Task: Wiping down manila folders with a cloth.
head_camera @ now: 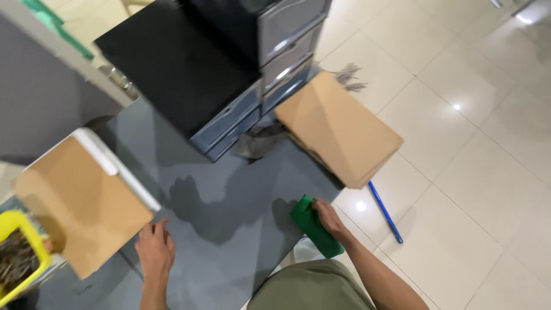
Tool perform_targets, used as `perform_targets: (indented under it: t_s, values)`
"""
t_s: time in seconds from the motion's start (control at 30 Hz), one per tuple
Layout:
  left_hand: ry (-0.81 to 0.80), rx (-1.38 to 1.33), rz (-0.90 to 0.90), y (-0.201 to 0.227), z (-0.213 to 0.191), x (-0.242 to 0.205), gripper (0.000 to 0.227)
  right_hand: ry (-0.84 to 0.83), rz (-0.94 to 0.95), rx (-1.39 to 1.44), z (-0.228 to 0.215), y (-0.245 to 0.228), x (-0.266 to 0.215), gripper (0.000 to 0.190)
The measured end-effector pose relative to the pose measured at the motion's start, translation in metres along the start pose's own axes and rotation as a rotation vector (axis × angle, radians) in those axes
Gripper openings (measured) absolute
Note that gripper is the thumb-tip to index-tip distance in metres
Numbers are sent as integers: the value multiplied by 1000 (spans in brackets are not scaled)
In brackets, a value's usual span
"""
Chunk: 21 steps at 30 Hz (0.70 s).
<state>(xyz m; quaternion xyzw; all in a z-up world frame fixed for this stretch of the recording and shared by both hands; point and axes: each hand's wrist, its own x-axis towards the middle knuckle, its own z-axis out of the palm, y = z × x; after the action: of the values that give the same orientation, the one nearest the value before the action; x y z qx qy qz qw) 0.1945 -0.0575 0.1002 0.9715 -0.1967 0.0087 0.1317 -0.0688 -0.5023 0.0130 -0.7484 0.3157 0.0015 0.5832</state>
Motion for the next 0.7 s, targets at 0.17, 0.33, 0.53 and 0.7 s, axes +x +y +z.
perform_targets:
  t_s: [0.17, 0.33, 0.53, 0.7]
  values:
    - [-67, -55, 12, 62, 50, 4, 37, 207, 197, -100, -90, 7, 14, 48]
    - [-71, -83, 89, 134, 65, 10, 36, 436, 179, -140, -175, -1, 12, 44]
    - [-89, -177, 132, 233, 68, 18, 34, 568, 246, -214, -243, -26, 33, 81]
    - [-217, -286, 95, 295, 79, 2, 29, 471, 244, -256, -268, -31, 60, 102]
